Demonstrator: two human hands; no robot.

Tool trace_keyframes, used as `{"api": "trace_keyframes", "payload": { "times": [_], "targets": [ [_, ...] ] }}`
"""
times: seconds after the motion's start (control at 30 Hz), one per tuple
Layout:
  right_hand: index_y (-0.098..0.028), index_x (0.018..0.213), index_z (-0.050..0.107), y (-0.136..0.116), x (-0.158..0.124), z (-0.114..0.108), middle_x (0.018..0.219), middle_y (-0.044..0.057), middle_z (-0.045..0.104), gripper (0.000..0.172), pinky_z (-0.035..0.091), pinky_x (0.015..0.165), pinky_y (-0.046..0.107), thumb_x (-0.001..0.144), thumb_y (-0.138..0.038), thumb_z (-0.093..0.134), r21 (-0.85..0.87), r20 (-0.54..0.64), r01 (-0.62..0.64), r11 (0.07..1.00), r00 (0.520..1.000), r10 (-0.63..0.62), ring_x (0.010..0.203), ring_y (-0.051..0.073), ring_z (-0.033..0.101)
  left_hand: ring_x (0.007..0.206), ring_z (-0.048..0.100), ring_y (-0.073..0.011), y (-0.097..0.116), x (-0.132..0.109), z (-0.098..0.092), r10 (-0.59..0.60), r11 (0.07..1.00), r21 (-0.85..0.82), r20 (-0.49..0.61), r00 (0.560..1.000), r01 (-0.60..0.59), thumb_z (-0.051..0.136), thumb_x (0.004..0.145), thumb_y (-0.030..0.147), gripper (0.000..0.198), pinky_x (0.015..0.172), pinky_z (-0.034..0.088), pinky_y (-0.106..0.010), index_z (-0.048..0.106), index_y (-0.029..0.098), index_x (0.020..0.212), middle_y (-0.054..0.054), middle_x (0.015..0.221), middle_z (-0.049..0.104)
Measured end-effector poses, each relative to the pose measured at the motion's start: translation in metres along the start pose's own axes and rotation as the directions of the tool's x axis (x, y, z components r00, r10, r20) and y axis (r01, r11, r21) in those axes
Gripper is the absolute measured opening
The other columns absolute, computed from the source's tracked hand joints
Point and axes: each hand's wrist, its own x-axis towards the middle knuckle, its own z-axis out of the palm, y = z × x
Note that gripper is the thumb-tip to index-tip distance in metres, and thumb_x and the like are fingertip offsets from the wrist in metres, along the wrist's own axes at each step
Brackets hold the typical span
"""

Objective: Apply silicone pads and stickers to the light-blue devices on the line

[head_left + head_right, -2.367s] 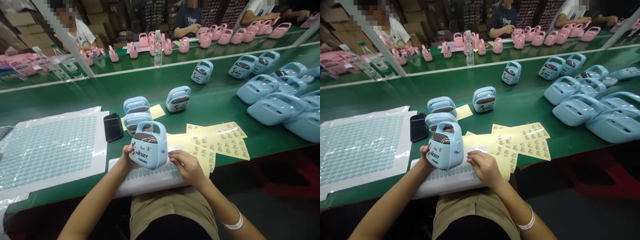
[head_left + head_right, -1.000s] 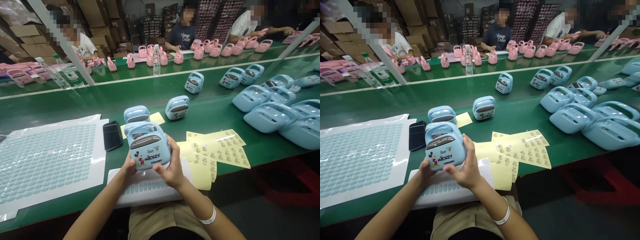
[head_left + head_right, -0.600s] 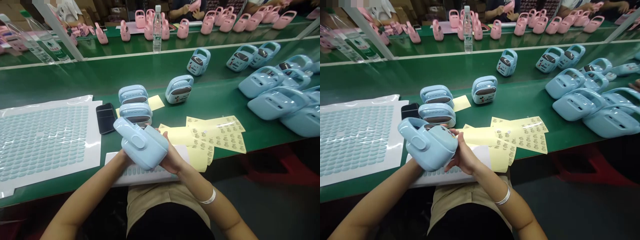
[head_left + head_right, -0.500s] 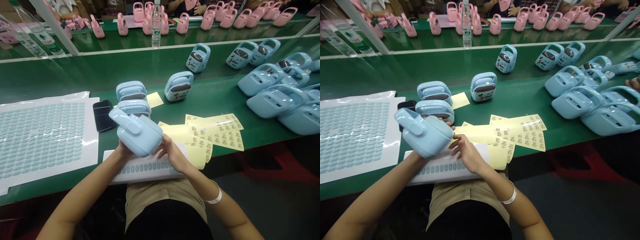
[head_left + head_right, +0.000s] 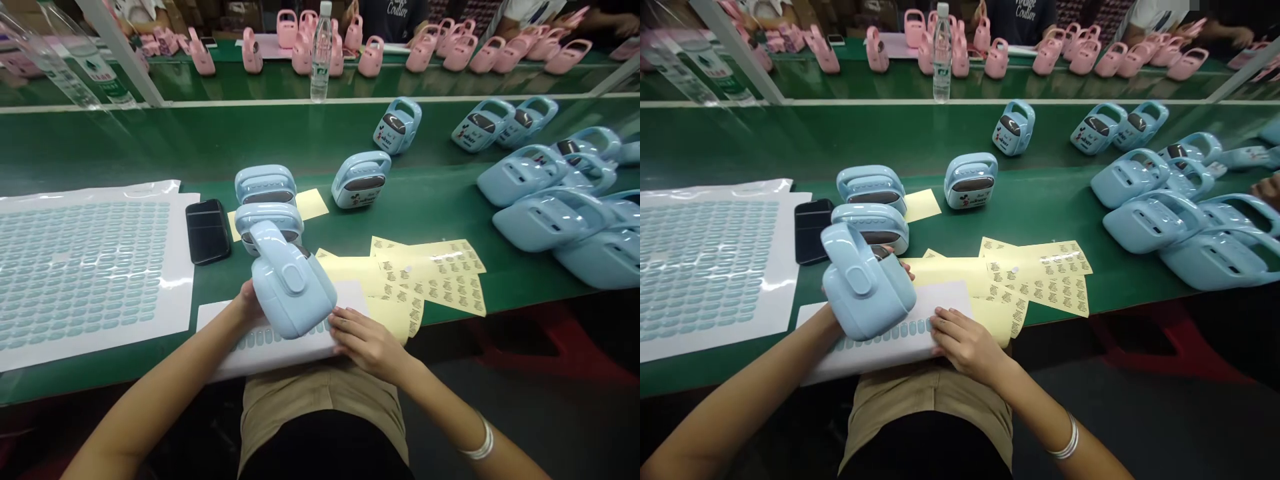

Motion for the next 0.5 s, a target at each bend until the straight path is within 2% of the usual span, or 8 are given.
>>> {"api": "trace_keyframes", "payload": {
  "times": [0.07,0.1,0.17,0.2,0.3,0.37,0.5],
  "targets": [
    [-0.013,0.085,0.064,0.003,0.011,-0.007,0.087,0.008,0.073,0.014,0.060,0.081,0.036,0.089,-0.015,0.051,0.066,-0.006,-0.026,0.997,1.000,0.027,0.089,0.021,0.069,0.111,0.052,-0.0385,0.003,-0.004,0.009,0.052,0.998,0.015,0.047,0.998,-0.053,0.079,0.041,0.061,0.087,0.093,0.038,-0.052,0.056,0.021,0.115,-0.010,0.107,0.065],
    [-0.013,0.084,0.064,0.004,0.017,-0.012,0.083,0.007,0.072,0.014,0.061,0.077,0.034,0.088,-0.014,0.051,0.093,-0.041,-0.032,0.995,0.998,0.036,0.083,0.019,0.070,0.109,0.053,-0.0373,0.004,-0.005,0.015,0.068,0.997,0.015,0.070,0.995,-0.070,0.079,0.042,0.060,0.085,0.093,0.039,-0.050,0.057,0.021,0.114,-0.009,0.106,0.065],
    [-0.013,0.089,0.064,0.004,0.030,-0.022,0.081,0.008,0.071,0.010,0.062,0.069,0.030,0.087,-0.016,0.054,0.122,-0.192,-0.039,0.992,0.979,0.063,0.076,0.017,0.069,0.104,0.057,-0.0336,0.005,-0.007,0.025,0.066,0.998,0.006,0.112,0.991,-0.068,0.077,0.047,0.060,0.080,0.091,0.042,-0.046,0.058,0.020,0.114,-0.007,0.102,0.066],
    [-0.013,0.094,0.063,0.003,0.038,-0.026,0.083,0.009,0.070,0.011,0.061,0.067,0.028,0.086,-0.017,0.057,0.120,-0.303,-0.043,0.992,0.950,0.078,0.077,0.017,0.068,0.101,0.059,-0.0315,0.006,-0.007,0.029,0.054,0.999,-0.004,0.132,0.990,-0.054,0.077,0.050,0.059,0.079,0.088,0.044,-0.043,0.058,0.019,0.115,-0.007,0.100,0.066],
    [-0.012,0.101,0.061,-0.001,0.064,-0.034,0.088,0.009,0.065,0.020,0.062,0.068,0.030,0.082,-0.018,0.063,0.068,-0.585,-0.007,0.998,0.810,0.045,0.082,0.018,0.067,0.094,0.061,-0.0272,0.008,-0.007,0.036,0.036,0.998,-0.047,0.165,0.986,-0.029,0.077,0.053,0.055,0.072,0.083,0.048,-0.040,0.060,0.019,0.112,-0.007,0.098,0.067],
    [-0.013,0.096,0.062,-0.004,0.081,-0.034,0.087,0.006,0.060,0.016,0.063,0.070,0.032,0.080,-0.014,0.064,0.023,-0.647,0.055,0.998,0.762,-0.027,0.085,0.018,0.067,0.096,0.060,-0.0289,0.008,-0.007,0.038,0.019,0.999,-0.041,0.186,0.982,-0.011,0.075,0.056,0.056,0.068,0.086,0.046,-0.042,0.061,0.017,0.109,-0.008,0.101,0.066],
    [-0.013,0.087,0.060,-0.007,0.102,-0.025,0.084,0.003,0.054,0.010,0.064,0.070,0.032,0.079,-0.010,0.065,0.008,-0.653,0.118,0.993,0.753,-0.085,0.089,0.020,0.067,0.107,0.056,-0.0348,0.008,-0.008,0.039,-0.002,1.000,0.019,0.206,0.979,-0.001,0.073,0.057,0.056,0.069,0.095,0.040,-0.048,0.059,0.015,0.111,-0.013,0.112,0.063]
  ]
}}
